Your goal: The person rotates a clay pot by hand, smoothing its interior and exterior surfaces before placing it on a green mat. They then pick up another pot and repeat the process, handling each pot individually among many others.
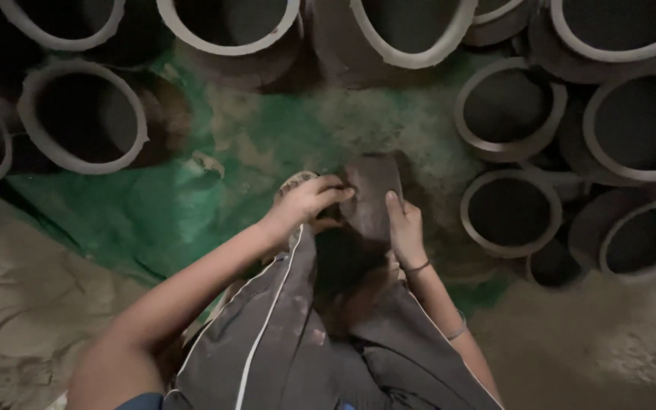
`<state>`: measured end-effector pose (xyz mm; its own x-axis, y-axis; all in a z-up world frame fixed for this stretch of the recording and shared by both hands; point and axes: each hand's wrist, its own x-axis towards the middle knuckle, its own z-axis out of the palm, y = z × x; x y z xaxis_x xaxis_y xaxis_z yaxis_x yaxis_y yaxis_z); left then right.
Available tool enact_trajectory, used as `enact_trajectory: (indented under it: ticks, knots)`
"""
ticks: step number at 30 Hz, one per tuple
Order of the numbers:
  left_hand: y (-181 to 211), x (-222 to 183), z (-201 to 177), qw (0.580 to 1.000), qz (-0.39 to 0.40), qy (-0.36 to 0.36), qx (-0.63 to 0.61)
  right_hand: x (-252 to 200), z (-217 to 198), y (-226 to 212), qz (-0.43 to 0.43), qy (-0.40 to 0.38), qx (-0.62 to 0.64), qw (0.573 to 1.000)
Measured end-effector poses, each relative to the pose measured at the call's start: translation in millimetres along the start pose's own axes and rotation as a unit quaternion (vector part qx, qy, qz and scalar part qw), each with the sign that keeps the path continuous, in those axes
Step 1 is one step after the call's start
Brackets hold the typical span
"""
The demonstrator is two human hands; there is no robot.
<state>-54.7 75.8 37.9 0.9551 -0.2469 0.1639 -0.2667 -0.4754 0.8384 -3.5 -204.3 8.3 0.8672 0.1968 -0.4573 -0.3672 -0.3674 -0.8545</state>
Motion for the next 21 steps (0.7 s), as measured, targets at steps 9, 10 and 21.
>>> enact_trajectory:
  ticks: [9, 10, 21]
  knots:
    - [8.0, 7.1, -15.0, 0.977, -0.178, 0.042, -0.112, -6.2, -19.1, -21.9, 0.038, -0.023, 0.039, 0.998]
    - [16.3, 16.3, -11.4, 0.976, -0.181, 0.042, -0.113, -4.8, -18.9, -22.0, 0.041, -0.025, 0.04, 0.998]
    - [-78.8, -52.3, 66.2, 0.95, 0.076, 0.009, 0.302, 6.3, -43.8, 2.9, -0.126, -0.026, -0.17, 0.977]
